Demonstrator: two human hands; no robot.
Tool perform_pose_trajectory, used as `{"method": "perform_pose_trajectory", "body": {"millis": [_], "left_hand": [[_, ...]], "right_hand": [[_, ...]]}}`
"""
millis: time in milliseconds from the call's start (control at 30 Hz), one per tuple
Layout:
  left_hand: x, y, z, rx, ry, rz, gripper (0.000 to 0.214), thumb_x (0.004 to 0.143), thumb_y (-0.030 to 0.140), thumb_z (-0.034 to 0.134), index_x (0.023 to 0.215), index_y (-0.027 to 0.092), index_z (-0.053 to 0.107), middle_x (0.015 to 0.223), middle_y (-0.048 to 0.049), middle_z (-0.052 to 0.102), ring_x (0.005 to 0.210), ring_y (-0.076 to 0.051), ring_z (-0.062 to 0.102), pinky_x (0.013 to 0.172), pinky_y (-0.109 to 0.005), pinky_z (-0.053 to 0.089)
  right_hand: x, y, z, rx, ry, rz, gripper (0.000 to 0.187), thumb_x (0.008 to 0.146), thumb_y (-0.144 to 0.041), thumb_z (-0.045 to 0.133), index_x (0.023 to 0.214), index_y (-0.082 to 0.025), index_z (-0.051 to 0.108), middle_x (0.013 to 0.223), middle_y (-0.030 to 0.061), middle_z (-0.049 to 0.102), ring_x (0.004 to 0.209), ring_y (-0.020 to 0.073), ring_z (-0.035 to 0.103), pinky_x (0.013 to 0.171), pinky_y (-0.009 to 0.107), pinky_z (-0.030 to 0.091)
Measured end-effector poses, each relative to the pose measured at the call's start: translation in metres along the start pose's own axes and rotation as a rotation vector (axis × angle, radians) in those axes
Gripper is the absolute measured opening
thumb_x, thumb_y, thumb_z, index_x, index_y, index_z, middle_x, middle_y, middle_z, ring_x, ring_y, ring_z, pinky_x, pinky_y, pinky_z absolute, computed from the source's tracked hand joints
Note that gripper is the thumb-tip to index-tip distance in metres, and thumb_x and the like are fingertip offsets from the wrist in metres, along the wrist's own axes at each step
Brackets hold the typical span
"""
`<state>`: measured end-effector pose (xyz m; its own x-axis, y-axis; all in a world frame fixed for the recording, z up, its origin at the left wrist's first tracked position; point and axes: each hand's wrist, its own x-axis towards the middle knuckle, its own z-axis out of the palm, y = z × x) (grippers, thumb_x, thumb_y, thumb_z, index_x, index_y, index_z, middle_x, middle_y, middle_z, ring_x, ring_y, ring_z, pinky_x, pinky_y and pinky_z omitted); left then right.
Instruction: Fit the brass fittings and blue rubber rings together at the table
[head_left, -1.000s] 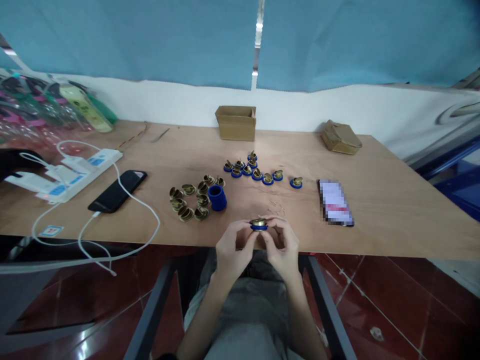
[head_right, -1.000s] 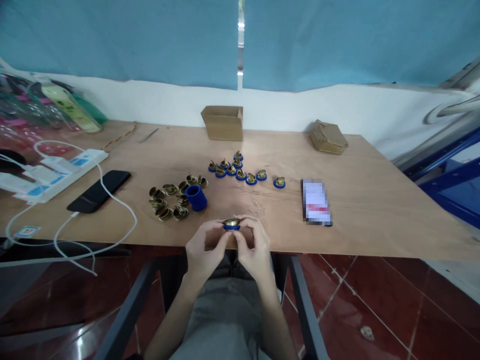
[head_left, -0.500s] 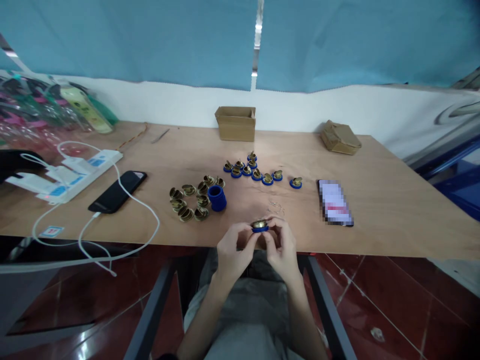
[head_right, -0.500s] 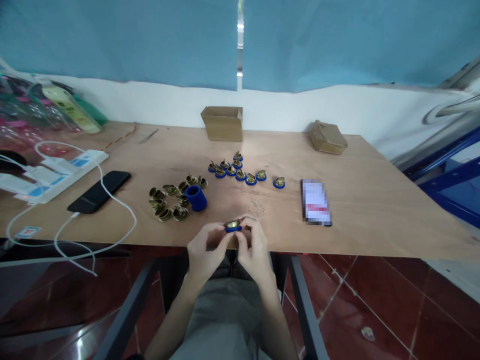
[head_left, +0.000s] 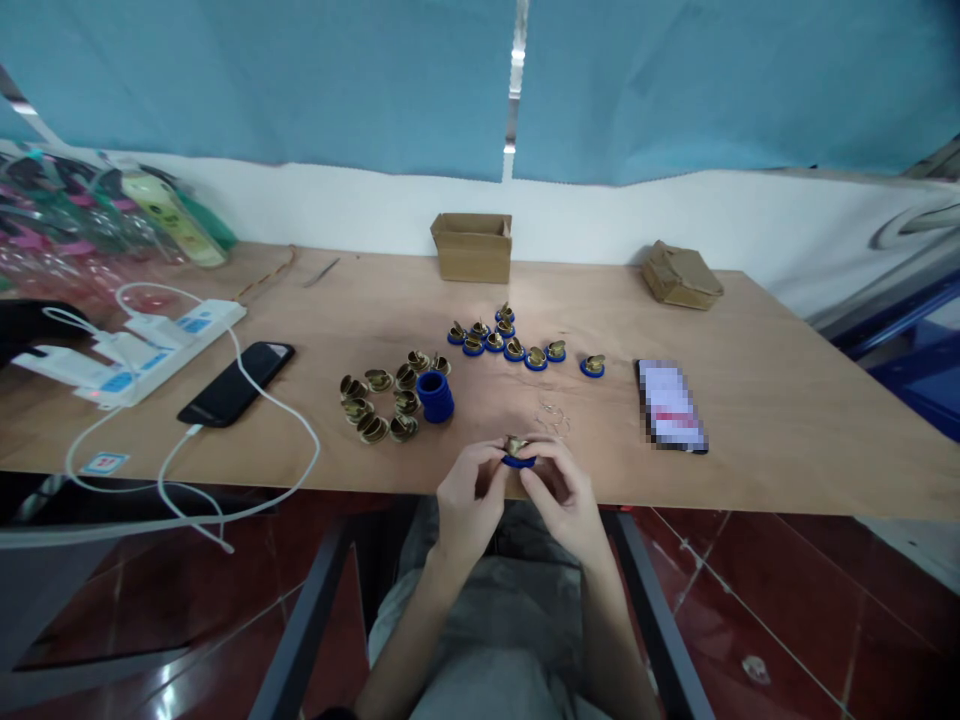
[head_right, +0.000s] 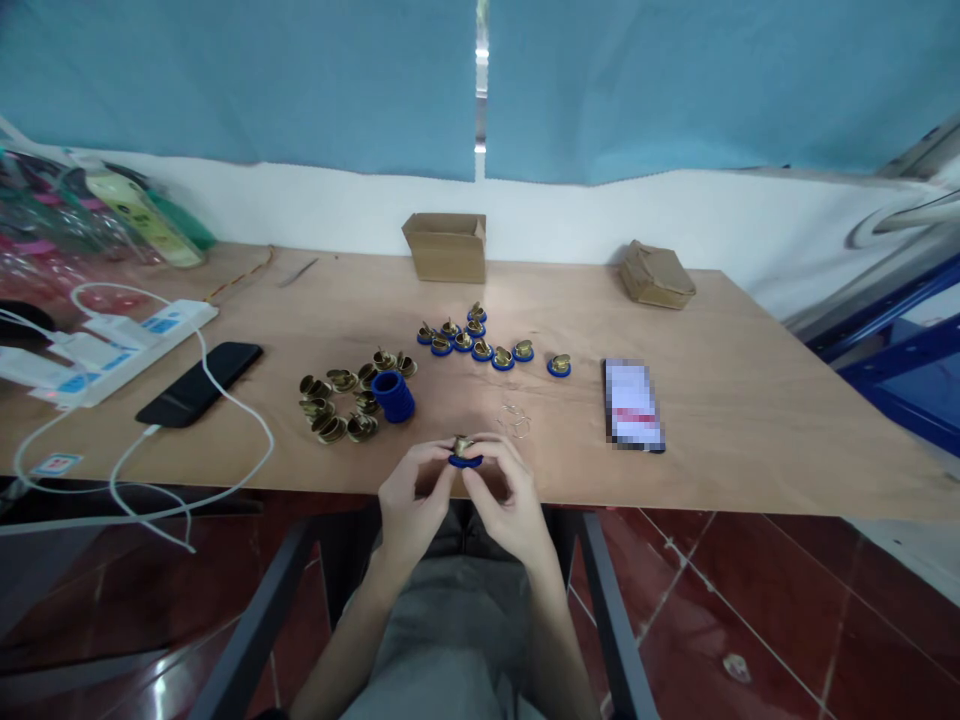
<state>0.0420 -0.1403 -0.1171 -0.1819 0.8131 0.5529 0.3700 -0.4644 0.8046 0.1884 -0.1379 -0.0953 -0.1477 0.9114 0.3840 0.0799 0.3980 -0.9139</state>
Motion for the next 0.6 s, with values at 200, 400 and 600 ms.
{"method": "perform_pose_trajectory", "body": {"millis": [200, 400, 600], "left_hand": [[0.0033, 0.0041, 0.0007, 0.03, 0.013, 0.133, 0.015, 0.091, 0.009, 0.067, 0.1, 0.021, 0.065, 0.104, -0.005, 0.075, 0.099, -0.016, 0.075, 0.09, -0.03, 0.061], [0.0026, 0.0039, 0.0001, 0.078, -0.019, 0.114, 0.01, 0.092, 0.015, 0.069, 0.099, 0.021, 0.067, 0.096, -0.004, 0.077, 0.092, -0.017, 0.074, 0.084, -0.029, 0.06], [0.0049, 0.006, -0.0019, 0.107, -0.083, -0.078, 0.014, 0.092, 0.027, 0.07, 0.105, 0.022, 0.071, 0.089, -0.0035, 0.074, 0.077, -0.016, 0.069, 0.076, -0.028, 0.055]], "right_hand": [[-0.0004, 0.0009, 0.0004, 0.133, 0.121, 0.023, 0.024, 0.099, -0.028, 0.063, 0.122, -0.03, 0.071, 0.127, 0.008, 0.067, 0.122, 0.0236, 0.067, 0.104, 0.04, 0.057], [-0.0017, 0.0053, 0.0037, 0.13, 0.235, 0.085, 0.028, 0.1, -0.028, 0.063, 0.126, -0.032, 0.071, 0.131, 0.0054, 0.071, 0.123, 0.0226, 0.068, 0.109, 0.041, 0.054], [0.0001, 0.0086, 0.0016, -0.061, 0.276, 0.075, 0.027, 0.104, -0.029, 0.054, 0.121, -0.029, 0.075, 0.128, 0.0067, 0.073, 0.126, 0.0245, 0.065, 0.112, 0.047, 0.05]]}}
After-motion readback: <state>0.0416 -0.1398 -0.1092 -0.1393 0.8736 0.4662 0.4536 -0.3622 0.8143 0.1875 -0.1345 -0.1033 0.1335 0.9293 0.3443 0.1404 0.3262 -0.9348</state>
